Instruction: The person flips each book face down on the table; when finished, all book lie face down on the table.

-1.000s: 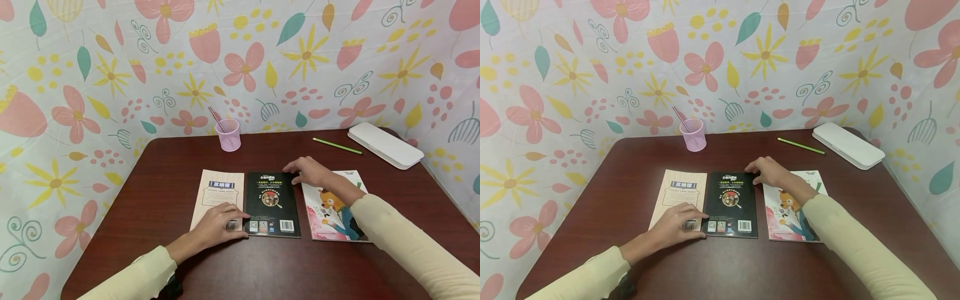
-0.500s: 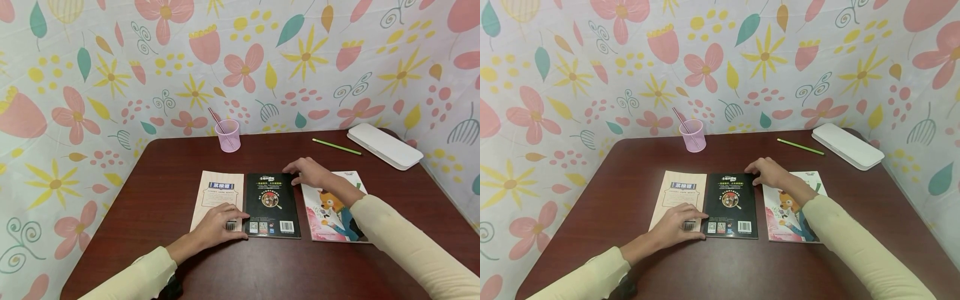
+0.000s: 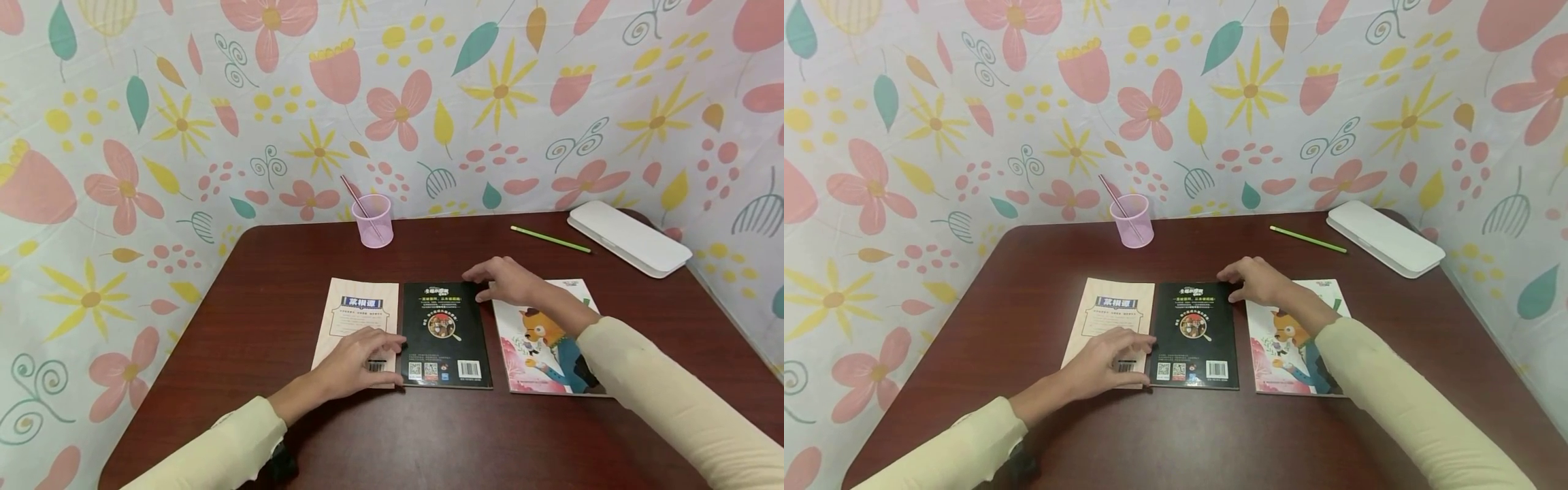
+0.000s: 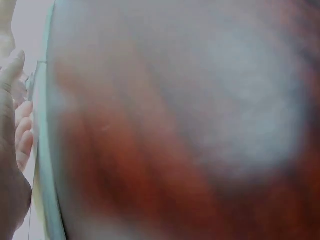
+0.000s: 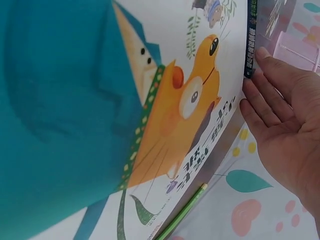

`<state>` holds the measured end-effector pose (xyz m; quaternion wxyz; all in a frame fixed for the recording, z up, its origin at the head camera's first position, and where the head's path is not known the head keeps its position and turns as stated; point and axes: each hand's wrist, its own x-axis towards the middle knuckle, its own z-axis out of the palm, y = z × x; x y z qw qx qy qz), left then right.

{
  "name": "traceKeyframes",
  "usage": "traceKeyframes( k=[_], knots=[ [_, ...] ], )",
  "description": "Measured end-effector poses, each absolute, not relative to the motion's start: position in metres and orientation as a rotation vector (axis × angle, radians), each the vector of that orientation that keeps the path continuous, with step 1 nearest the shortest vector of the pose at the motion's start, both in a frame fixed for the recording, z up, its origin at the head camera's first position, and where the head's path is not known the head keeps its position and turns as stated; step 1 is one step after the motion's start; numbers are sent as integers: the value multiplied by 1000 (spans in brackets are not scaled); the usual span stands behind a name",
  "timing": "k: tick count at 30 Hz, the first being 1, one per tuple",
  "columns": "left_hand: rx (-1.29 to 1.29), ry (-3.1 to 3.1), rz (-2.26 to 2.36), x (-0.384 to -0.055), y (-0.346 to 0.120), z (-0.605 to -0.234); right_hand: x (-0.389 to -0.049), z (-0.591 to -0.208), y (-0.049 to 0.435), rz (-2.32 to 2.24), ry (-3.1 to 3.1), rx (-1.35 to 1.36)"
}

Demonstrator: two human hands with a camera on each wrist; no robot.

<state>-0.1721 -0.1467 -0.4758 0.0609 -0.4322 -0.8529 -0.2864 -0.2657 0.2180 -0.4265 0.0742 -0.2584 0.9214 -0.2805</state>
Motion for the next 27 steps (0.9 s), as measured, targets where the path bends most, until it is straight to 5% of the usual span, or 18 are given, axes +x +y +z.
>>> traceKeyframes(
  k=[15,27],
  knots=[
    [-1109,-2742,-1071,-210,-142,-440,-256,-426,256,-881,2765,-688],
    [-1120,-2873,-1088,-226,-92,-425,-239,-429,296,-893,2784,-519]
  ],
)
